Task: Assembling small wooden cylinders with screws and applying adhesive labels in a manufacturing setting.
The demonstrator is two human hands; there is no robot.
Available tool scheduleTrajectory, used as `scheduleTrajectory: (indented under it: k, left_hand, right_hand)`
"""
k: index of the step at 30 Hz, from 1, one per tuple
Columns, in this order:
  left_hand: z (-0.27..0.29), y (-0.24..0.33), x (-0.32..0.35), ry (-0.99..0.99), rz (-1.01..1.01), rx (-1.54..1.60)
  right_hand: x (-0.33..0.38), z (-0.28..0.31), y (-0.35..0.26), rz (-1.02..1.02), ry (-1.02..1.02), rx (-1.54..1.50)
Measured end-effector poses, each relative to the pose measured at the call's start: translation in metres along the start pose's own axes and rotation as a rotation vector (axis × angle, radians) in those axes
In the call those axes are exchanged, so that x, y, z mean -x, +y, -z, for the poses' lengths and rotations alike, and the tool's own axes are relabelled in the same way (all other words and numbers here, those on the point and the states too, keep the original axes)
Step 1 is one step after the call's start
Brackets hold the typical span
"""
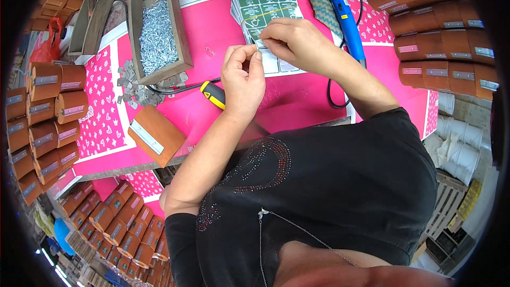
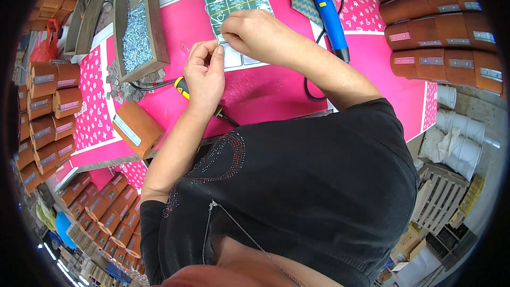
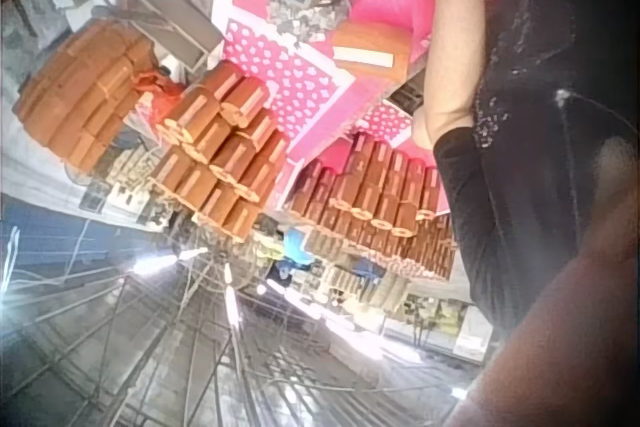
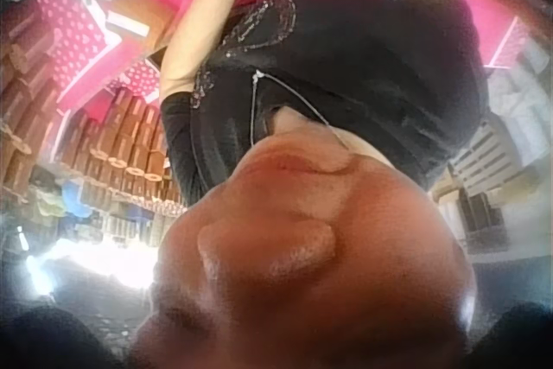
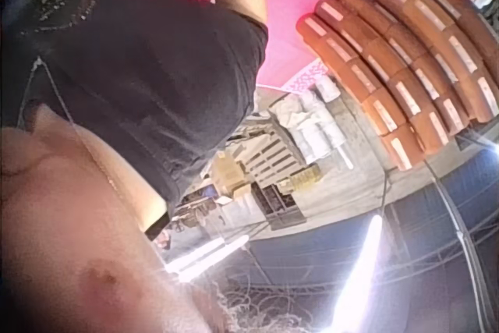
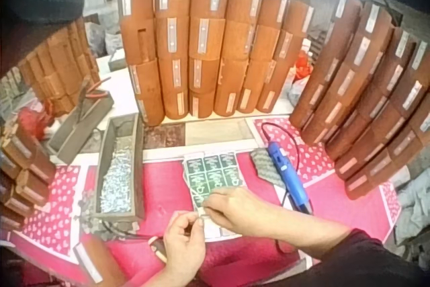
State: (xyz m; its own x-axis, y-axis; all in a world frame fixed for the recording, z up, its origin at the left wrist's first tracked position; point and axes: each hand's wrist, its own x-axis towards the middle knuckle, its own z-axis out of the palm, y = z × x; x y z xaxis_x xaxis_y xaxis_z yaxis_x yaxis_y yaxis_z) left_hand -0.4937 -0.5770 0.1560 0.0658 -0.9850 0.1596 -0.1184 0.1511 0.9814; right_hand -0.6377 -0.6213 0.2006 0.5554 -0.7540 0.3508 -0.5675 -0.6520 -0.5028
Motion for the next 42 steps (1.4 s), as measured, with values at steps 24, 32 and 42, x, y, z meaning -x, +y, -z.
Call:
scheduleTrajectory:
  k: [24,32,42]
  left_hand:
    - [0.095,0.045,0.032,0.03,0.244,0.501]
    - [0.143,0.055,0.077,0.119,0.129,0.322]
    - [0.186,0.021,0.106,0.688,-0.13,-0.336]
  right_hand:
    - [-0.013,-0.033,-0.097,0.319,0.055,-0.167]
    - [-0.026,-0.075,-0.13,-0.174,-0.141,-1.018]
    - [-0.031,-0.125,-0.117,-0.41,-0.004,-0.971]
